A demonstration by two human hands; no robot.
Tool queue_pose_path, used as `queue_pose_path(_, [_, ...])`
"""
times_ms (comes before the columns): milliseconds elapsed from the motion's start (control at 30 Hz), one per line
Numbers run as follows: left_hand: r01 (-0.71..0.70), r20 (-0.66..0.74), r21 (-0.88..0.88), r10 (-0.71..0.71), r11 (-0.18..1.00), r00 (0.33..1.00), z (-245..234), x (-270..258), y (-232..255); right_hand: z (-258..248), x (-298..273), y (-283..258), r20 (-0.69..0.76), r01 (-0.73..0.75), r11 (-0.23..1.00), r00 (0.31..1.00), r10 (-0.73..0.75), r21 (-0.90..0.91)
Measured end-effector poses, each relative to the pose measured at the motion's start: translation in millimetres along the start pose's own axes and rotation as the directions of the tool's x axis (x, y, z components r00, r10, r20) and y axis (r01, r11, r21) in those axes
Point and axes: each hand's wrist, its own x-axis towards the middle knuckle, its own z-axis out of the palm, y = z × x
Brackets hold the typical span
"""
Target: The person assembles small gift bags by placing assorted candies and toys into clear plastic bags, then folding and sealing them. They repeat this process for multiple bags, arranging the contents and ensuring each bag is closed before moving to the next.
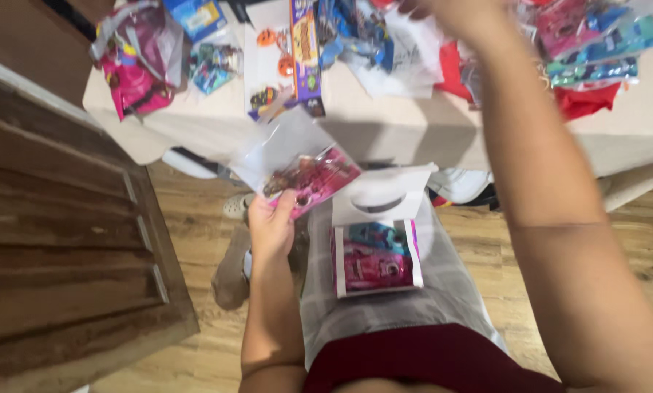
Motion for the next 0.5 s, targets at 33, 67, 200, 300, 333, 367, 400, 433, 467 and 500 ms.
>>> queue_pose_path(33, [0.0,-0.018,-0.009,-0.001,1.0,1.0,-5,3,-2,21,9,9,-0.167,0.141,0.985,0.973,-0.156,-0.102])
queue_pose_path(67, [-0.001,-0.035,-0.018,0.0,1.0,0.999,-8,6,-4,47,20,14,-0.309,0.259,0.939,0.895,-0.322,-0.227])
queue_pose_path(200, [0.036,-0.037,-0.072,-0.038,0.997,0.999,-14,14,-14,123,57,18,-0.303,0.541,0.78,0.721,-0.623,-0.315])
queue_pose_path(300, [0.069,-0.047,-0.035,-0.071,0.997,0.996,-14,21,-21,145,92,21,-0.027,0.228,0.79,0.955,-0.296,-0.569])
queue_pose_path(333, [0.088,-0.049,-0.01,-0.088,0.996,0.995,-13,23,-22,148,103,24,-0.014,0.169,0.764,0.974,-0.227,-0.623])
queue_pose_path(367, [0.106,-0.052,0.015,-0.105,0.994,0.993,-12,24,-22,150,113,28,-0.006,0.111,0.73,0.988,-0.156,-0.675])
queue_pose_path(400, [0.121,-0.058,0.039,-0.119,0.992,0.991,-11,26,-23,152,124,32,0.0,0.061,0.687,0.996,-0.088,-0.724])
queue_pose_path(433, [0.145,-0.073,0.058,-0.14,0.988,0.987,-10,28,-23,153,132,37,-0.019,0.054,0.666,0.995,-0.102,-0.744])
queue_pose_path(467, [0.169,-0.095,0.075,-0.161,0.983,0.982,-10,29,-22,155,137,43,-0.03,0.052,0.644,0.993,-0.117,-0.763])
queue_pose_path(500, [0.193,-0.118,0.092,-0.182,0.977,0.976,-11,32,-21,156,141,49,-0.042,0.05,0.623,0.99,-0.132,-0.781])
